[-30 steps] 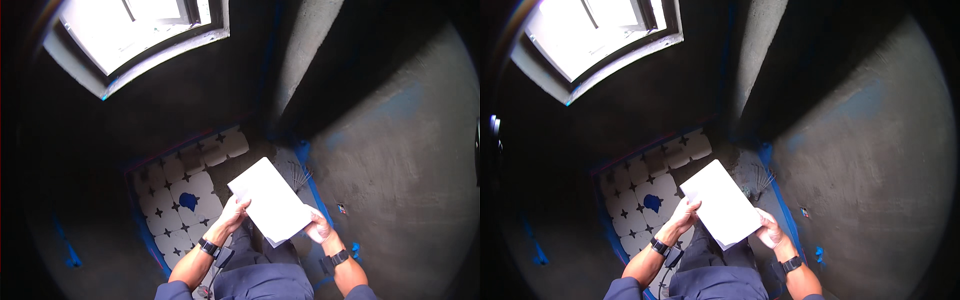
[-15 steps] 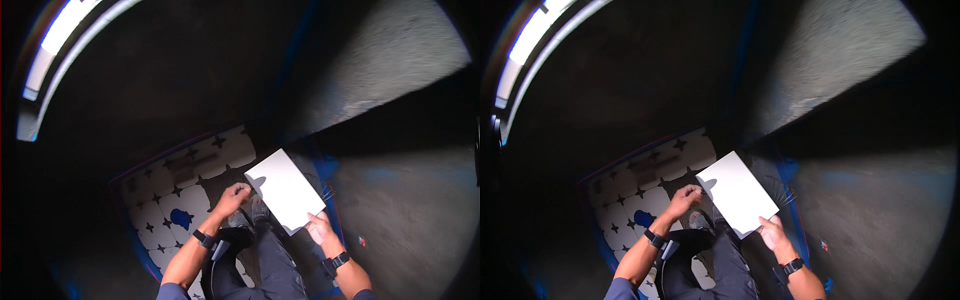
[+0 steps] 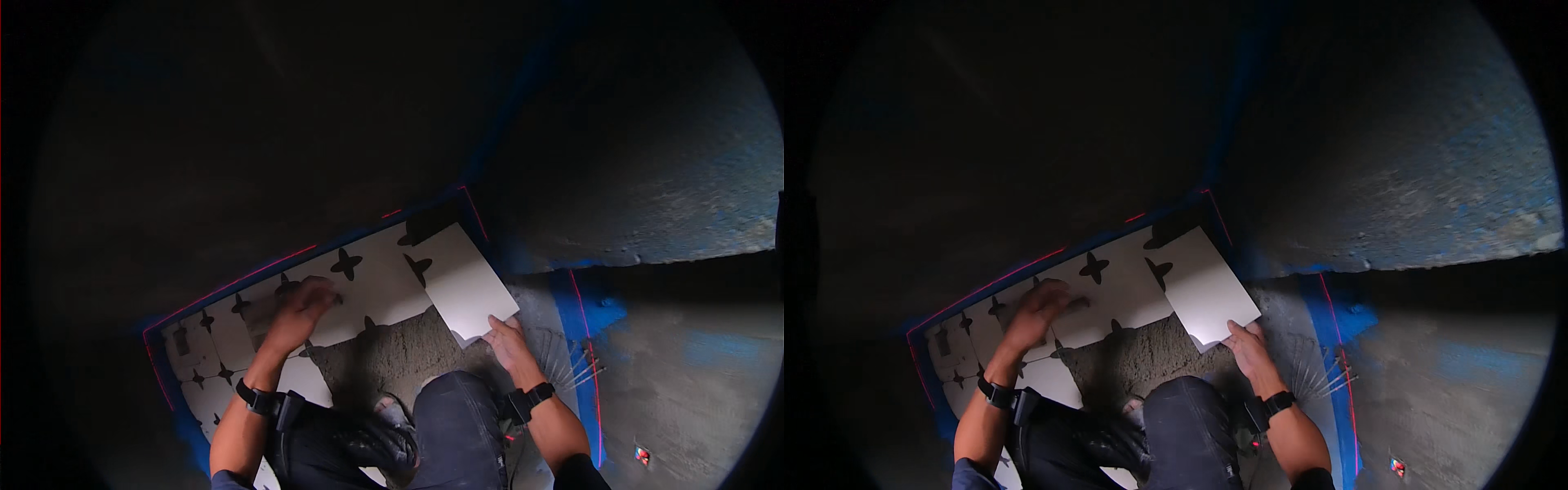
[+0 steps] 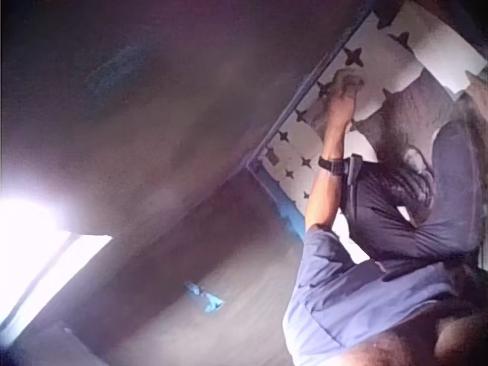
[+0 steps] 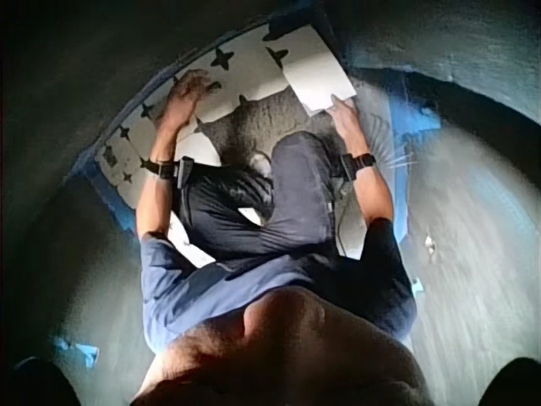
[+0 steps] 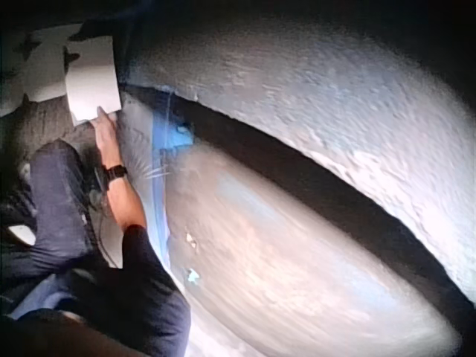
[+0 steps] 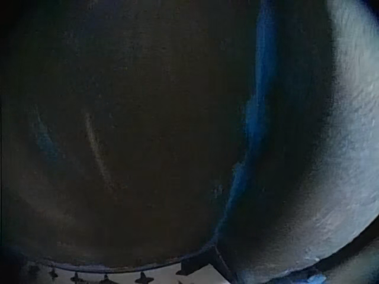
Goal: Install floor tiles by applying mortar and placing tiles accurately.
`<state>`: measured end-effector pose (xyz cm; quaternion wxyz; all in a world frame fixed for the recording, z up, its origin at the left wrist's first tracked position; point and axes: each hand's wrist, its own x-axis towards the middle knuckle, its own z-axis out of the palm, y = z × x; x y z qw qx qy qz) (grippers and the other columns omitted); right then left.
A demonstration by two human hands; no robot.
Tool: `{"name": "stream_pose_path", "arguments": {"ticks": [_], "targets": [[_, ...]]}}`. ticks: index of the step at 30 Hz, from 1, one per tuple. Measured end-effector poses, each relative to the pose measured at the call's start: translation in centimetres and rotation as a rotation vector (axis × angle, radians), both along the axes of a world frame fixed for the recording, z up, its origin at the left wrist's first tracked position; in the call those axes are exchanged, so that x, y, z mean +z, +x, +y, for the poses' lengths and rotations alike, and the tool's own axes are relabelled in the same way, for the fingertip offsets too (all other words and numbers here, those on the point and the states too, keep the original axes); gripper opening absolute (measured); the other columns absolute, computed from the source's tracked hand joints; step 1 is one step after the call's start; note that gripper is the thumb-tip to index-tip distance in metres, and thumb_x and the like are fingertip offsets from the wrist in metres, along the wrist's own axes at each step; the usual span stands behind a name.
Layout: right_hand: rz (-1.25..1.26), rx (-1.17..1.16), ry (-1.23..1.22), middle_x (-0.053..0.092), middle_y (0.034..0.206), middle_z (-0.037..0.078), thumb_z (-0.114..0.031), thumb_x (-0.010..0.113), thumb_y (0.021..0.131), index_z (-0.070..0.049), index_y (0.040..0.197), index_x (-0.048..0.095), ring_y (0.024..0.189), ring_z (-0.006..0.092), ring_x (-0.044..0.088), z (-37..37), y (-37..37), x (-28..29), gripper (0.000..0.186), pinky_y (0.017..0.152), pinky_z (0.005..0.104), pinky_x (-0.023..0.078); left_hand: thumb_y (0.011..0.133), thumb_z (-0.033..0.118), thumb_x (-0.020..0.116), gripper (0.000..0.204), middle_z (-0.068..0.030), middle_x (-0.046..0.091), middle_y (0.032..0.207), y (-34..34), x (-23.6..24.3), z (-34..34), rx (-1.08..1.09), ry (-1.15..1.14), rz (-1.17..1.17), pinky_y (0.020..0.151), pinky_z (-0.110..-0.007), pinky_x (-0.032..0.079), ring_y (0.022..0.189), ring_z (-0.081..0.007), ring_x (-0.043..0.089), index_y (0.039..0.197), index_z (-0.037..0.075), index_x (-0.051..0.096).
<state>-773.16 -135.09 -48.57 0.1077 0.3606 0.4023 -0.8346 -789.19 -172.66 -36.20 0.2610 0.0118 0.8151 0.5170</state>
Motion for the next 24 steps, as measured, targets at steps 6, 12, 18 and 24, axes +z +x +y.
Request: {"name": "stream_pose_path", "arguments": {"ticks": [6,12,18,24], "targets": [[0.119,-0.081,-0.031,0.056,0.127,0.011,-0.010,0.056,0.094,-0.002,0.130,0.044,0.116,0.0257,0.056,-1.0,-3.7,-9.7,0.039,0.101,0.0440,0.043,0.092,0.013,0.058,0.031,-0.0090,0.063,0.113,-1.1,-11.5,5.7,-0.115,0.167,-0.037,0.092,-0.031,0.046,0.106,-0.0176,0.059,0.120,0.002,0.056],[0.144,-0.158,-0.037,0.056,0.125,0.010,-0.011,0.058,0.093,-0.002,0.129,0.045,0.115,0.0261,0.056,-1.5,-5.3,-13.0,0.039,0.099,0.0437,0.044,0.089,0.017,0.061,0.047,-0.0118,0.061,0.117,2.5,-21.2,13.4,0.023,0.268,-0.259,0.096,-0.032,0.044,0.109,-0.0200,0.057,0.131,0.002,0.049],[0.110,-0.181,-0.038,0.057,0.125,0.010,-0.010,0.059,0.093,-0.003,0.128,0.047,0.115,0.0260,0.056,-1.8,-6.1,-14.3,0.038,0.097,0.0423,0.045,0.085,0.024,0.064,0.066,-0.0230,0.045,0.138,5.6,-24.6,16.2,-0.077,0.098,-0.047,0.105,-0.040,0.037,0.125,-0.0358,0.047,0.139,-0.001,0.037],[0.099,-0.169,-0.009,0.058,0.123,0.011,-0.011,0.058,0.093,-0.003,0.127,0.048,0.113,0.0263,0.058,-1.5,-6.5,-16.0,0.036,0.095,0.0426,0.046,0.081,0.021,0.064,0.073,-0.0239,0.041,0.140,5.3,-23.4,15.6,-0.327,-0.187,0.331,0.110,-0.044,0.031,0.132,-0.0409,0.036,0.143,0.002,0.031]]}}
